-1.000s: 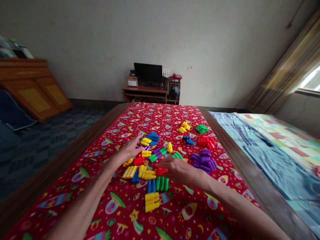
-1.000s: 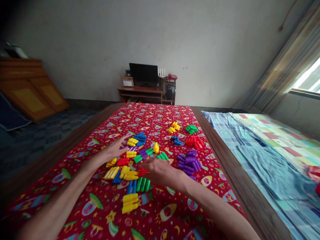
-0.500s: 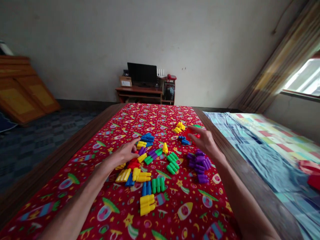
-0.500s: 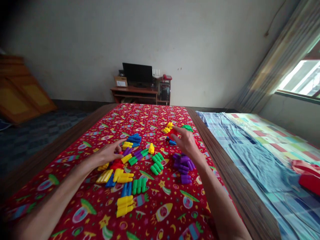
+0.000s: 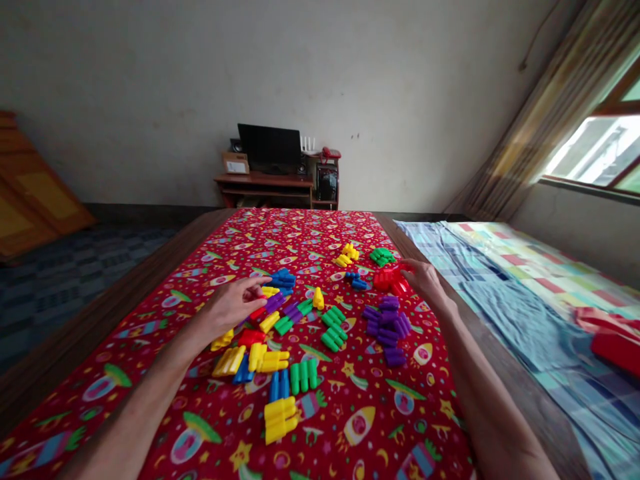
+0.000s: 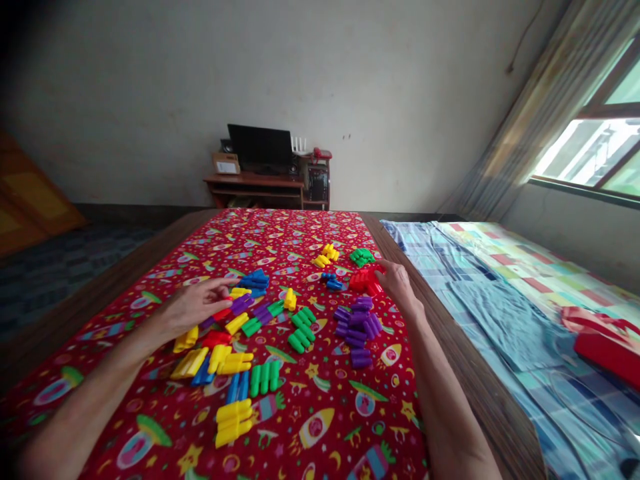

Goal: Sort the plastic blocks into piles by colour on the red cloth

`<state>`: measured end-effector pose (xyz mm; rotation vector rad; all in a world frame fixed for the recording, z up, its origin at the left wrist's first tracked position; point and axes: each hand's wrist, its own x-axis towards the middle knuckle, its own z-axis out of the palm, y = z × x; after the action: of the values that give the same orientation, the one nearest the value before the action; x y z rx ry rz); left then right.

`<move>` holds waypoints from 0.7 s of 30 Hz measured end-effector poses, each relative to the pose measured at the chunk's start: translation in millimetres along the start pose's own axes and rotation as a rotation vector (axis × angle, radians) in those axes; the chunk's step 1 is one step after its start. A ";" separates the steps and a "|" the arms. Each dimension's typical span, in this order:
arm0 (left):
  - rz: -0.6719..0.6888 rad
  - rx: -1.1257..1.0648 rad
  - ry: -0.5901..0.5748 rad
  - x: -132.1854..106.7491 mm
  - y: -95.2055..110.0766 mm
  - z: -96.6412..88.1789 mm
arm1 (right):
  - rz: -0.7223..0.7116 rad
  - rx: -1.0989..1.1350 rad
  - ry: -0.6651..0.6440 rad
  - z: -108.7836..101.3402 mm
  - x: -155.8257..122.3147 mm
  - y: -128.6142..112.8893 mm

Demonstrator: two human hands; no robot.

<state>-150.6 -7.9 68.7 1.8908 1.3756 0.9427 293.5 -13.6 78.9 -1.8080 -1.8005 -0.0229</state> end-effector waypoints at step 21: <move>-0.033 -0.334 -0.013 -13.8 46.7 42.9 | -0.341 0.529 -0.197 -9.8 -24.3 -102.2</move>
<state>-93.5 -36.7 79.7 1.6151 1.1556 1.0684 201.0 -48.0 116.2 -1.1561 -1.9948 0.4691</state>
